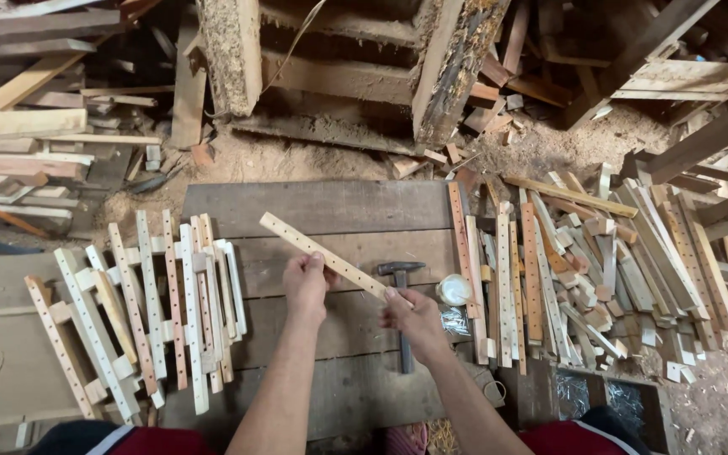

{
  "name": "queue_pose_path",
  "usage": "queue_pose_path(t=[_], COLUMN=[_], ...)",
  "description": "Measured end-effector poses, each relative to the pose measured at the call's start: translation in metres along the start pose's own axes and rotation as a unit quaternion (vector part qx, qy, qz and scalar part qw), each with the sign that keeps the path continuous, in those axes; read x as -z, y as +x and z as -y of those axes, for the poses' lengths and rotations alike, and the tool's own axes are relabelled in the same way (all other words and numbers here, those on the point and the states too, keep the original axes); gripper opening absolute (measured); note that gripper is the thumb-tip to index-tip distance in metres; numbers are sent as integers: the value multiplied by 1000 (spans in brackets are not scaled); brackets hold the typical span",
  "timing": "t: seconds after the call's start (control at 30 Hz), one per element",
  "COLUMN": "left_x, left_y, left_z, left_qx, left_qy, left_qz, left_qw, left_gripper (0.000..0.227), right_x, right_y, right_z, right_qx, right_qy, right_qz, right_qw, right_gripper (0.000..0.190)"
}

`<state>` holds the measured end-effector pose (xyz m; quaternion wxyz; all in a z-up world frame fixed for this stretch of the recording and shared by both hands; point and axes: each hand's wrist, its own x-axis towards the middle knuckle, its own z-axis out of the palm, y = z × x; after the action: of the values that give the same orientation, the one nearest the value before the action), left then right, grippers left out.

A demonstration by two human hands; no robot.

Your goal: The person picks up narrow wooden slats from a pile on a workbench, positions nails on them, and hammers the nails in with a claw hammer, working one slat at a time. They turn the slats over to drive nails from different sides and set finished slats aside on the bench.

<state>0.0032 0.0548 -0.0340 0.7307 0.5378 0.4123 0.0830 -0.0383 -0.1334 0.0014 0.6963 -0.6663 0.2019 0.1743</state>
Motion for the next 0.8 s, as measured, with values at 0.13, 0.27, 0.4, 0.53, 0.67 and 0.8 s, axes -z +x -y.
queue_pose_path(t=[0.13,0.27,0.4,0.53,0.67,0.8], left_x=[13,-6,-17,-28,-31,-29], left_y=[-72,-60,-45,-17,-9,-1], left_z=[-72,-63,-52,-24,-7,10], left_qx=[-83,-344,-353,-311,-258,-292], left_qy=[488,648,632,638,630,592], left_qz=[-14,233,247,214,150,111], left_qw=[869,639,645,671,717,743], left_gripper=[23,39,11,19,21,26], right_x=[20,29,26,46,45,47], right_y=[26,49,51,136,162,218], right_z=[-1,15,61,37,24,-17], right_qx=[11,-4,136,159,84,169], right_qy=[-4,-6,-321,-413,-564,-732], right_qz=[32,52,-51,-142,-124,-174], right_qw=[999,999,936,885,812,637], right_gripper=[35,34,48,22,17,36])
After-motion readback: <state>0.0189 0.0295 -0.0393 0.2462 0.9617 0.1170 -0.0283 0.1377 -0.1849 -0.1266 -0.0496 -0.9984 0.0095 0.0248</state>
